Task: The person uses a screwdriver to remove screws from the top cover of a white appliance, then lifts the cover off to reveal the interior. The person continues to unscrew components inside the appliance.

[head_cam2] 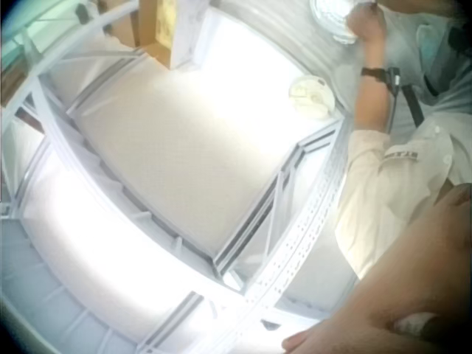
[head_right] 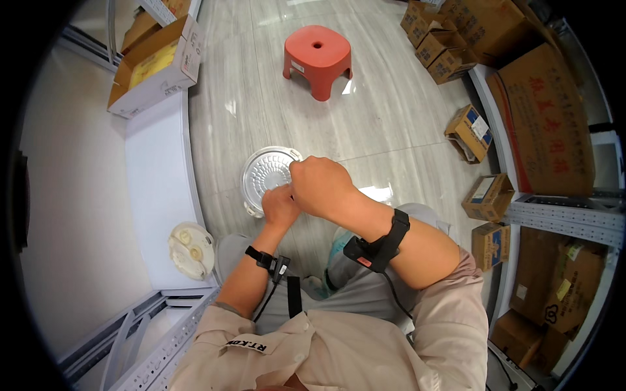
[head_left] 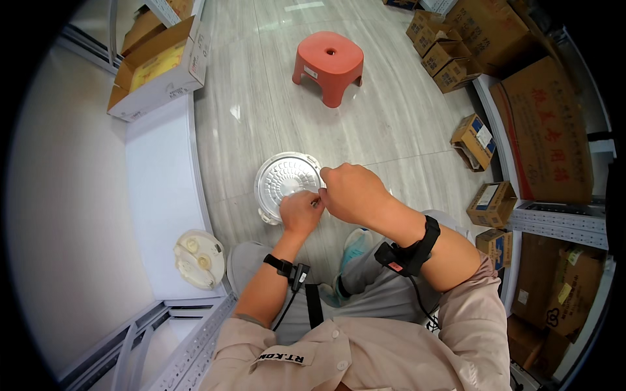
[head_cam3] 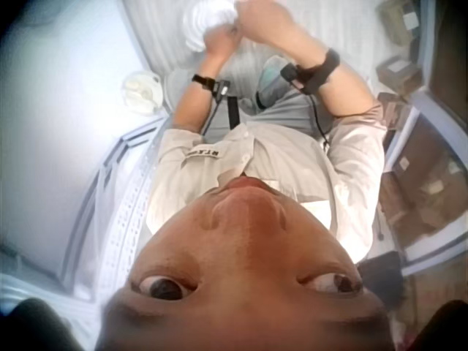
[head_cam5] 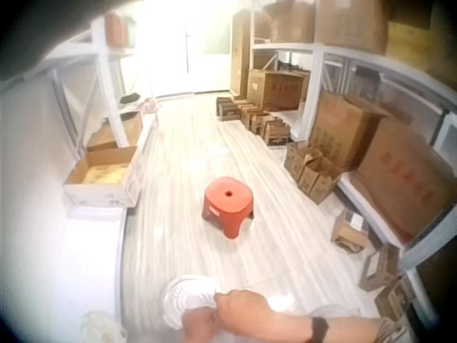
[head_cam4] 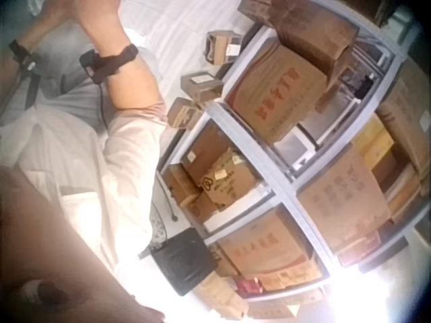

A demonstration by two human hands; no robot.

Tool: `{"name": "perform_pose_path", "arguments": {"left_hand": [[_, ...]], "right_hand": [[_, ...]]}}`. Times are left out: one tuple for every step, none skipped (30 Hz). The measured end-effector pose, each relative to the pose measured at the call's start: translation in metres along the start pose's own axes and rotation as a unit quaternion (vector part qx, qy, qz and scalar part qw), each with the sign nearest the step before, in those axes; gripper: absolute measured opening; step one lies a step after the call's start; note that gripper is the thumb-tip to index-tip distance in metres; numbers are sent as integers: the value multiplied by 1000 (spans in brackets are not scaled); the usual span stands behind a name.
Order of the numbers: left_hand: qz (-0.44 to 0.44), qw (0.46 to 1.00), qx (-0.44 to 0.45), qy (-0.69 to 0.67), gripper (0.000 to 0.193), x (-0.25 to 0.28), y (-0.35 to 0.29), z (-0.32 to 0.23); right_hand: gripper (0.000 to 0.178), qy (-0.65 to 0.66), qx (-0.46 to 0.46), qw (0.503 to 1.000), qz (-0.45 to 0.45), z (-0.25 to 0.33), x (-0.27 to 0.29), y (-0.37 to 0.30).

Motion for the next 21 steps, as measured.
{"name": "perform_pose_path", "arguments": {"left_hand": [[4, 1000, -1, -7, 14, 0, 0, 0], [8, 1000, -2, -14, 13, 1, 0, 1], [12, 1000, -4, -22, 12, 1, 0, 2], [11, 1000, -10, -15, 11, 2, -1, 2], [9, 1000, -16, -9, 10, 2, -1, 3], [7, 1000, -22, -3, 9, 2, -1, 2], [1, 1000, -29, 1, 8, 2, -3, 2], [-5, 999, -36, 5, 8, 3, -3, 3], [-11, 999, -43, 9, 7, 3, -3, 3], [-14, 999, -47, 2, 7, 3, -3, 4], [-18, 998, -52, -5, 7, 3, -3, 3], [-21, 998, -57, -11, 8, 2, -5, 4], [-20, 998, -55, -10, 9, 2, -5, 5], [-19, 998, -53, -8, 10, 1, -6, 6], [-18, 998, -52, -7, 10, 0, -8, 7], [-17, 999, -51, -5, 11, -1, -8, 7], [-15, 999, -50, -4, 11, -1, -8, 7], [-13, 999, -50, -2, 12, -2, -9, 7], [-11, 999, -46, -4, 12, -3, -9, 8], [-8, 999, -43, -5, 12, -4, -9, 9], [-5, 999, -39, -7, 12, -5, -9, 10]], "right_hand": [[23, -8, 1, 1000, -6, -1, -1, -1], [22, -15, 1, 1000, -13, -3, -3, -1], [22, -23, 2, 1000, -19, -4, -4, -1], [22, -26, -2, 999, -21, -3, -5, -2], [22, -30, -6, 999, -23, -2, -5, -2], [22, -33, -10, 999, -24, -2, -5, -2], [22, -31, -7, 999, -29, -3, -7, -2], [22, -28, -3, 999, -33, -5, -8, -2], [22, -26, 1, 999, -37, -8, -9, -1], [22, -26, -2, 999, -40, -10, -9, -1], [22, -26, -4, 999, -43, -12, -9, 0], [22, -26, -6, 999, -47, -12, -8, 0], [22, -25, -9, 999, -44, -12, -7, 0], [23, -23, -12, 999, -42, -11, -6, 0], [23, -22, -16, 999, -40, -10, -6, 0], [24, -27, -18, 999, -39, -9, -6, 0], [24, -33, -21, 998, -39, -8, -6, 0], [25, -38, -23, 998, -38, -7, -7, 0], [25, -49, -25, 998, -39, -6, -9, 1], [26, -60, -27, 997, -40, -7, -13, 2], [26, -70, -29, 996, -41, -6, -15, 2]]}}
Point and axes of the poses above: each hand's wrist, its own y-axis towards the middle knuckle, its own x-axis out of the back of the hand, z = x × y, the point moved 3 cm from there along y, towards the middle knuckle, and after that the axes turned 11 degrees about z, right-handed, at the moved point
